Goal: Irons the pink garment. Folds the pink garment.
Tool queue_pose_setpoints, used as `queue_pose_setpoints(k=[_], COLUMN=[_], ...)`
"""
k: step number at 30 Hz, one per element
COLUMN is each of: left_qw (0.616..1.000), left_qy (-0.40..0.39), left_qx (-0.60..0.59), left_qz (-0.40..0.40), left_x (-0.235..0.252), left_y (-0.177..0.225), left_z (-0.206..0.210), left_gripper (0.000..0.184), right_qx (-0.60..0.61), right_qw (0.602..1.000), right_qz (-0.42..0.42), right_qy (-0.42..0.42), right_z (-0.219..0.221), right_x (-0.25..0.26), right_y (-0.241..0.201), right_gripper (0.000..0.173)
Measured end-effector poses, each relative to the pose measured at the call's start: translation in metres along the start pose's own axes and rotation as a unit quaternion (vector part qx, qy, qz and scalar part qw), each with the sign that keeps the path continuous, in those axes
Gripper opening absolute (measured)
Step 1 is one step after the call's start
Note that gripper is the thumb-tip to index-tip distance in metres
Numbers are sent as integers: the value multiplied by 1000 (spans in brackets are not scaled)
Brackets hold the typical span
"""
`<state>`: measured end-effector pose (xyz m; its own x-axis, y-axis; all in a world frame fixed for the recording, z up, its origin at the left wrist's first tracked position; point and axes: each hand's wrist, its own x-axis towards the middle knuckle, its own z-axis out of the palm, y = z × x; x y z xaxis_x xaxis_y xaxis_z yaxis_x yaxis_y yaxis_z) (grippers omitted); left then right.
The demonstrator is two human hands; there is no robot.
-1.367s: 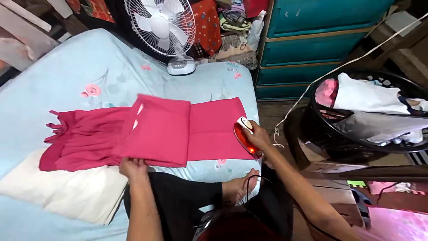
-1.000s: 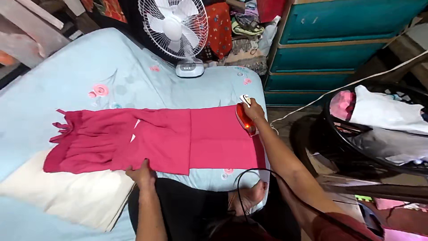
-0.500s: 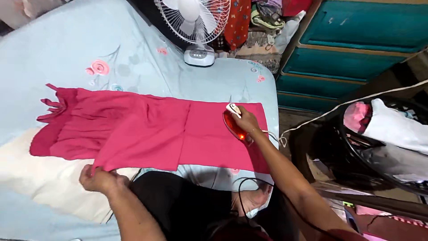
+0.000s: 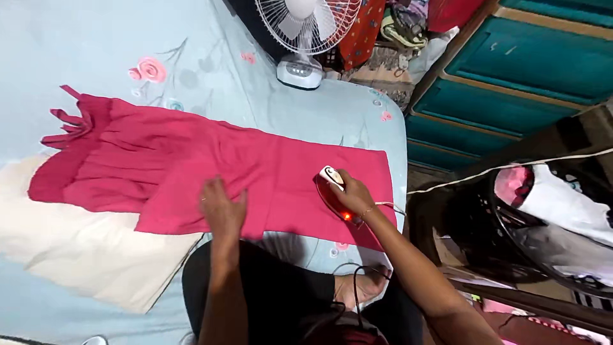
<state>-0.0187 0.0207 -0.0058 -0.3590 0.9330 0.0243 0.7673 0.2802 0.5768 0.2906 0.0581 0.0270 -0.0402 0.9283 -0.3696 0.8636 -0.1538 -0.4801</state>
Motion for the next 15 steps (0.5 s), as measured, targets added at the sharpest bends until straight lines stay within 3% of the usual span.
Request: queue_pose_setpoints(k=[3,5,9,11,15], left_qw=[982,970,961,961,969], left_qy=[-177,-222,-244,-249,-195], left_qx=[57,94,127,114,-103], left_qz=[-13,-14,-26,-39,-108], left_x=[12,18,29,37,60], left_y=[28,33,36,34,-3], left_z=[29,41,49,45,28], left_gripper=[76,67,40,37,43], right_qx=[1,12,10,-5,-4], right_qw=[1000,999,998,999,998], right_qz=[3,-2,0,-10,-51], right_qy=[17,42,55,33,-49], right_z=[3,8,12,13,13], right_x=[27,54,99,99,69], right_y=[-13,-20,-38,-46,-47], right_gripper=[53,49,49,51,50])
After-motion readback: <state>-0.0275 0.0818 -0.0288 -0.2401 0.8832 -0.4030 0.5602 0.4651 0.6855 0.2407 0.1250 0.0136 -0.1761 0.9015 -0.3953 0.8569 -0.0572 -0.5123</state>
